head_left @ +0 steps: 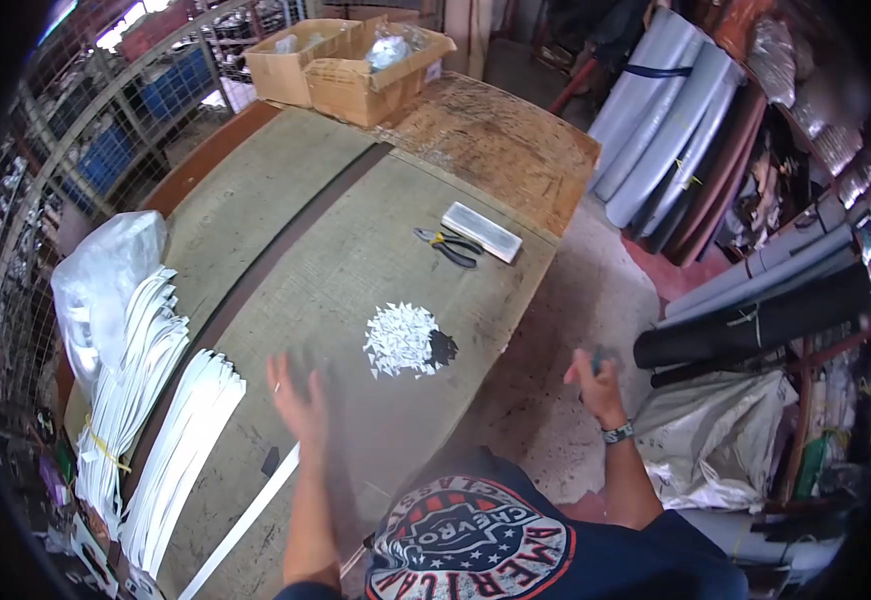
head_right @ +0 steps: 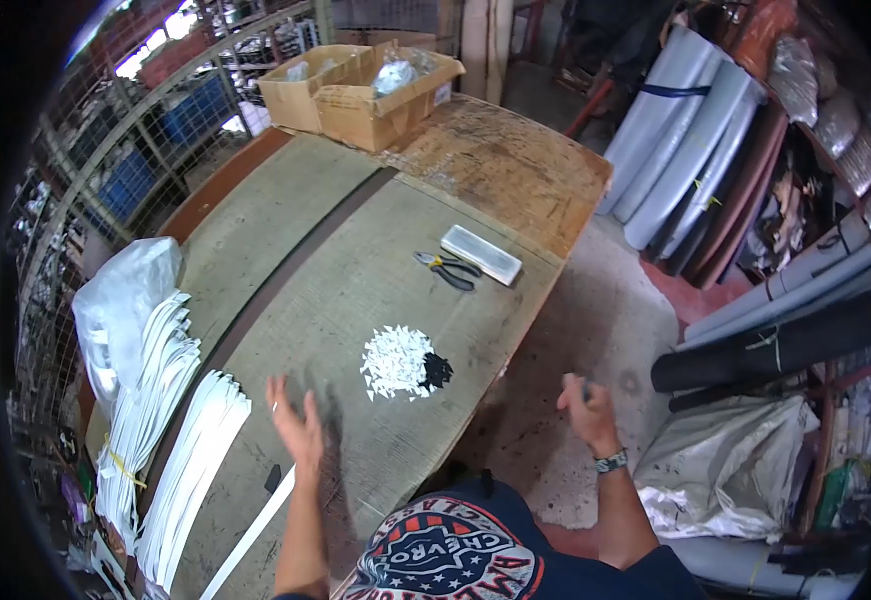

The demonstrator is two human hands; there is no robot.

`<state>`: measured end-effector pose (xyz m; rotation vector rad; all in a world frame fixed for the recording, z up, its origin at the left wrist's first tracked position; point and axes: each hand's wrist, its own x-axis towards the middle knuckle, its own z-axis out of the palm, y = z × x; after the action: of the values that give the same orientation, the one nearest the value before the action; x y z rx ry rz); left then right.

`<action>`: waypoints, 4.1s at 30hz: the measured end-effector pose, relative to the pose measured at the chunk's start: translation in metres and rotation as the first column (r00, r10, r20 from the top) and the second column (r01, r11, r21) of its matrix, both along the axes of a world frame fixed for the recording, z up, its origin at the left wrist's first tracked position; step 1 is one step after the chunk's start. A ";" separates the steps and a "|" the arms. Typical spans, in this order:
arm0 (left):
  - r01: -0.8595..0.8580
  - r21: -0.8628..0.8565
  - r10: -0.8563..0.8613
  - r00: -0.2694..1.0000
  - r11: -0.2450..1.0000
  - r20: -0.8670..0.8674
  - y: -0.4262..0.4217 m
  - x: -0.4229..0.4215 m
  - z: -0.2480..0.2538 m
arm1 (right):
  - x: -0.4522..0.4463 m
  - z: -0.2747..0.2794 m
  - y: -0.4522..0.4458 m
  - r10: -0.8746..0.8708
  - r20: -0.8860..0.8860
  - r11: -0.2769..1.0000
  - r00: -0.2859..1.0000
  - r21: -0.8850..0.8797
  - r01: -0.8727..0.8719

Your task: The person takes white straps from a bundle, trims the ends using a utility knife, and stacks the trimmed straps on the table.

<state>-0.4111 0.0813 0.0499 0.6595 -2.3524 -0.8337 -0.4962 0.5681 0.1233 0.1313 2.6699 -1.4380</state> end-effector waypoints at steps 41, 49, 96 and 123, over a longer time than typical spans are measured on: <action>-0.011 -0.408 0.183 0.905 0.913 0.385 -0.033 0.320 -0.042 | 0.114 -0.094 -0.378 0.904 -0.428 0.255 0.001 0.537 -0.804; 0.009 -0.300 0.085 0.950 0.954 0.301 -0.165 0.571 -0.043 | 0.095 -0.027 -0.372 0.914 -0.252 0.397 0.319 0.384 -0.834; -0.868 0.200 0.889 0.428 0.455 -0.163 -0.547 0.743 -0.112 | 0.151 -0.064 -0.480 0.720 -0.358 0.627 0.595 0.703 -0.335; -0.117 -0.405 0.270 0.900 0.907 0.342 -0.570 0.273 0.026 | 0.250 -0.110 -0.392 0.600 -0.165 0.657 0.783 0.660 -0.365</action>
<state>-0.1381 -0.4890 0.0755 0.9455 -2.6354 -0.1497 -0.2463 0.1765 0.0137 -0.8551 2.9974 -0.4397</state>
